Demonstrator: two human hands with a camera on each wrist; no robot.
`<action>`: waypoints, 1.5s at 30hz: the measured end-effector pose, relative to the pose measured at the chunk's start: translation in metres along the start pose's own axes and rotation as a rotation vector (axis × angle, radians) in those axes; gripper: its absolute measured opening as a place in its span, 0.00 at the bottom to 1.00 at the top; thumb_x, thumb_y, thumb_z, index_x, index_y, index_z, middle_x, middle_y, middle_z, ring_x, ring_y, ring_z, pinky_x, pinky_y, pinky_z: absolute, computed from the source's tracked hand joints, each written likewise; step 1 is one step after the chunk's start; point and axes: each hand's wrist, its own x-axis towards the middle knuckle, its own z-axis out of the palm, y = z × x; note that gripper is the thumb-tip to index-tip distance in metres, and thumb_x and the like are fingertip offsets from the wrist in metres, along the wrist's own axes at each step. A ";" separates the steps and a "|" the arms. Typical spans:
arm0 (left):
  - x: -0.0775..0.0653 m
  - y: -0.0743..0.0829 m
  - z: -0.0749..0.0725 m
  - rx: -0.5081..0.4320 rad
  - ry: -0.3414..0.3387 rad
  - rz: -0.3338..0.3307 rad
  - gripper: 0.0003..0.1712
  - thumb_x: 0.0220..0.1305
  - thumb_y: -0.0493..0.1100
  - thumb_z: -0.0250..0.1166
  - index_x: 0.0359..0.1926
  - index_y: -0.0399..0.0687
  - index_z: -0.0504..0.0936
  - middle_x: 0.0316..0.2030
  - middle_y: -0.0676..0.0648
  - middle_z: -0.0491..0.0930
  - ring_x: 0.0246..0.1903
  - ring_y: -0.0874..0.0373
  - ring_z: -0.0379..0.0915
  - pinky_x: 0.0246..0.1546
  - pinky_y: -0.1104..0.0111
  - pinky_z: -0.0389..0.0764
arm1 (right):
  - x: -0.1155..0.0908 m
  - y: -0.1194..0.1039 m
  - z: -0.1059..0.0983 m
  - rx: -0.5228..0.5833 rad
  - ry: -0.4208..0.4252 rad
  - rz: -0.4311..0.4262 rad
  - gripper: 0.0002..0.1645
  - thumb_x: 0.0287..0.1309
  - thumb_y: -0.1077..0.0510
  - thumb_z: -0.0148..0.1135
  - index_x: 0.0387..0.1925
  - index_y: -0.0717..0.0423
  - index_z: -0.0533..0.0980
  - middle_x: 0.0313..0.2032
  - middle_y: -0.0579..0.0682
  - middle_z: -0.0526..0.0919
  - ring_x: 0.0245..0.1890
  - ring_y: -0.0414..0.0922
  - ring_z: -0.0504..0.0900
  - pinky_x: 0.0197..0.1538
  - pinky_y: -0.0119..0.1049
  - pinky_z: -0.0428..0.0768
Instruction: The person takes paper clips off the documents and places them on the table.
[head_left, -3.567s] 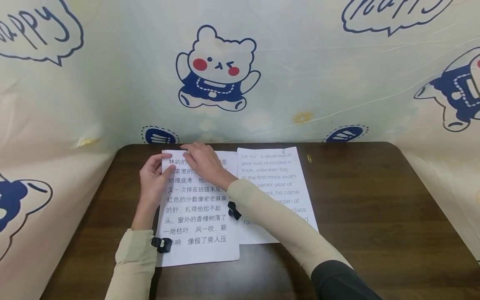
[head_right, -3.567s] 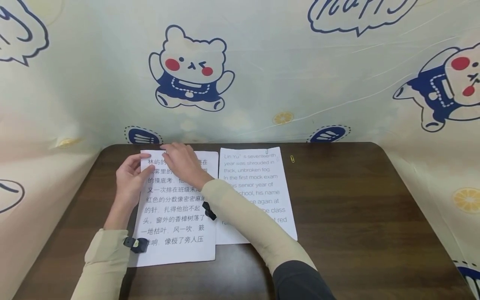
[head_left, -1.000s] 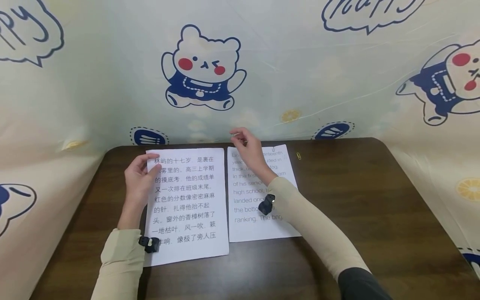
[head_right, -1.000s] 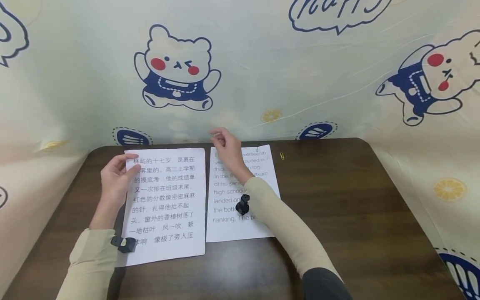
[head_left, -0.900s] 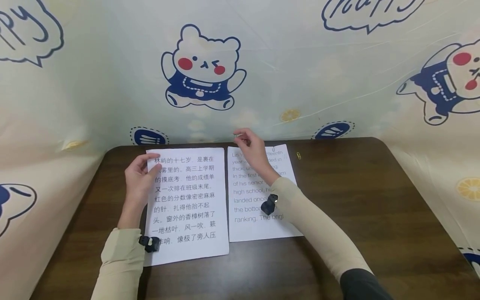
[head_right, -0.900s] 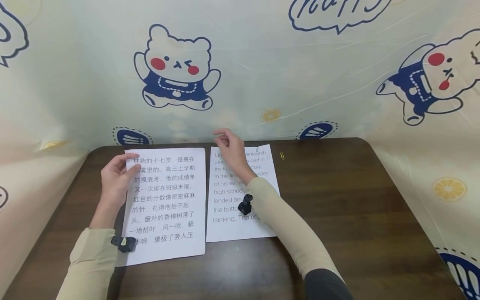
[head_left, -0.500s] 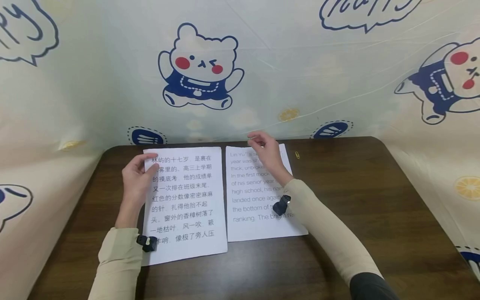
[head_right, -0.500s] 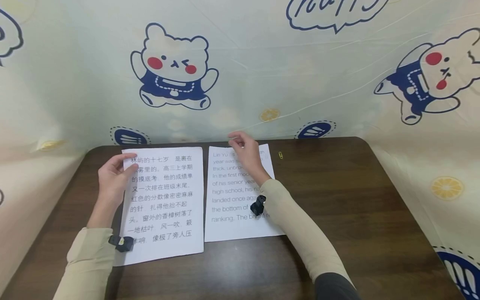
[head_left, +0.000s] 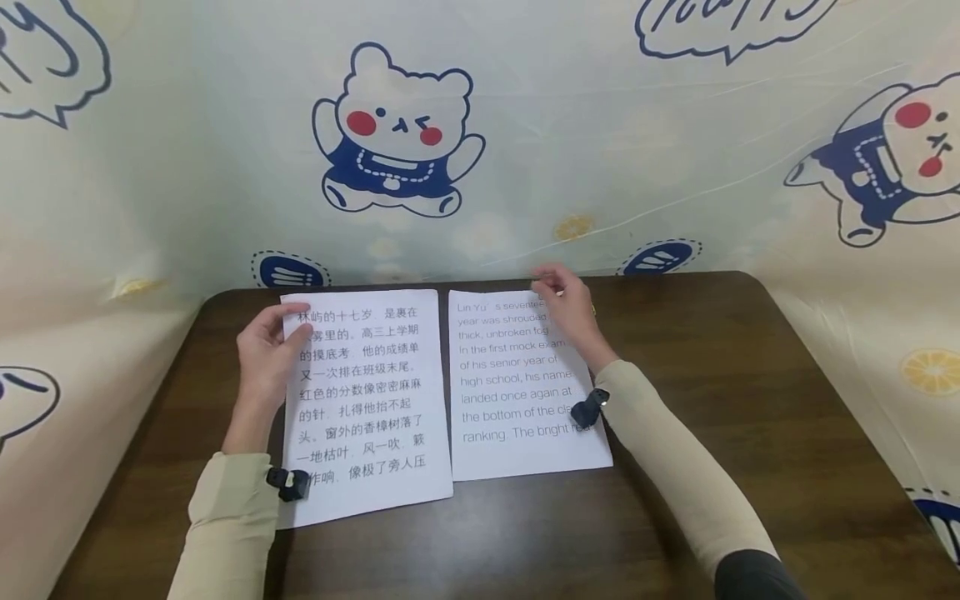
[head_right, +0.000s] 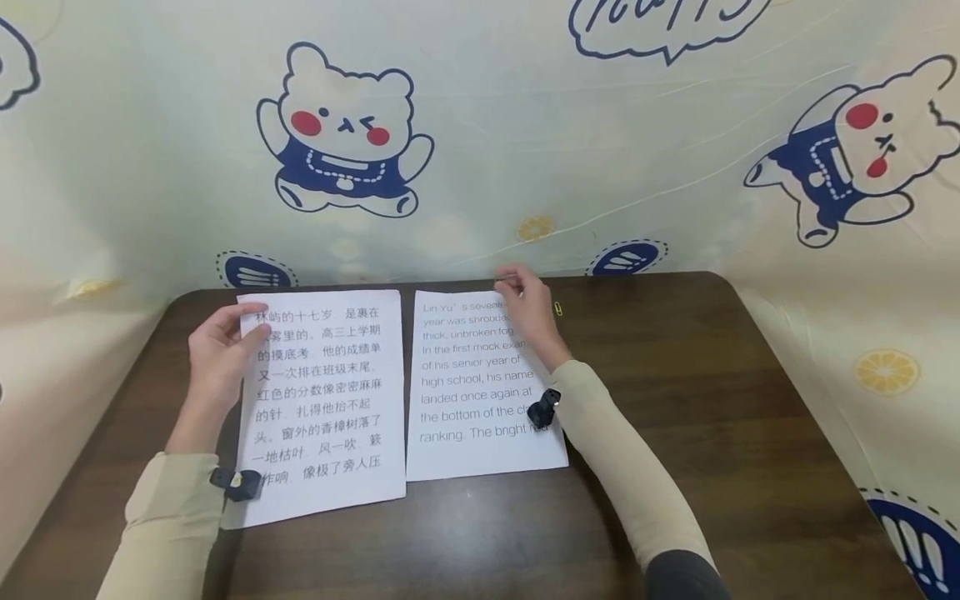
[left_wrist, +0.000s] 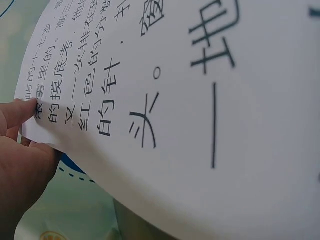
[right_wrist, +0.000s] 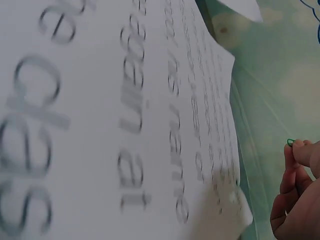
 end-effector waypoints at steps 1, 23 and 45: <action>0.001 0.000 0.000 0.005 0.001 -0.002 0.19 0.66 0.47 0.59 0.58 0.63 0.76 0.59 0.52 0.73 0.39 0.67 0.79 0.35 0.80 0.81 | 0.000 0.004 -0.005 -0.009 0.007 0.007 0.14 0.63 0.57 0.59 0.50 0.53 0.76 0.40 0.52 0.83 0.41 0.46 0.78 0.47 0.37 0.73; 0.002 0.002 0.003 0.024 0.021 -0.057 0.21 0.64 0.51 0.61 0.58 0.67 0.76 0.62 0.53 0.72 0.42 0.65 0.79 0.36 0.81 0.80 | -0.001 0.060 -0.081 -0.150 0.006 0.218 0.15 0.65 0.55 0.57 0.51 0.54 0.76 0.48 0.56 0.80 0.47 0.51 0.78 0.55 0.47 0.79; 0.004 0.003 0.004 0.009 0.012 -0.063 0.20 0.64 0.49 0.61 0.58 0.65 0.76 0.61 0.51 0.73 0.38 0.67 0.79 0.35 0.81 0.80 | -0.001 0.066 -0.088 -0.363 -0.092 0.139 0.13 0.63 0.60 0.58 0.49 0.58 0.76 0.42 0.57 0.80 0.40 0.52 0.75 0.47 0.44 0.78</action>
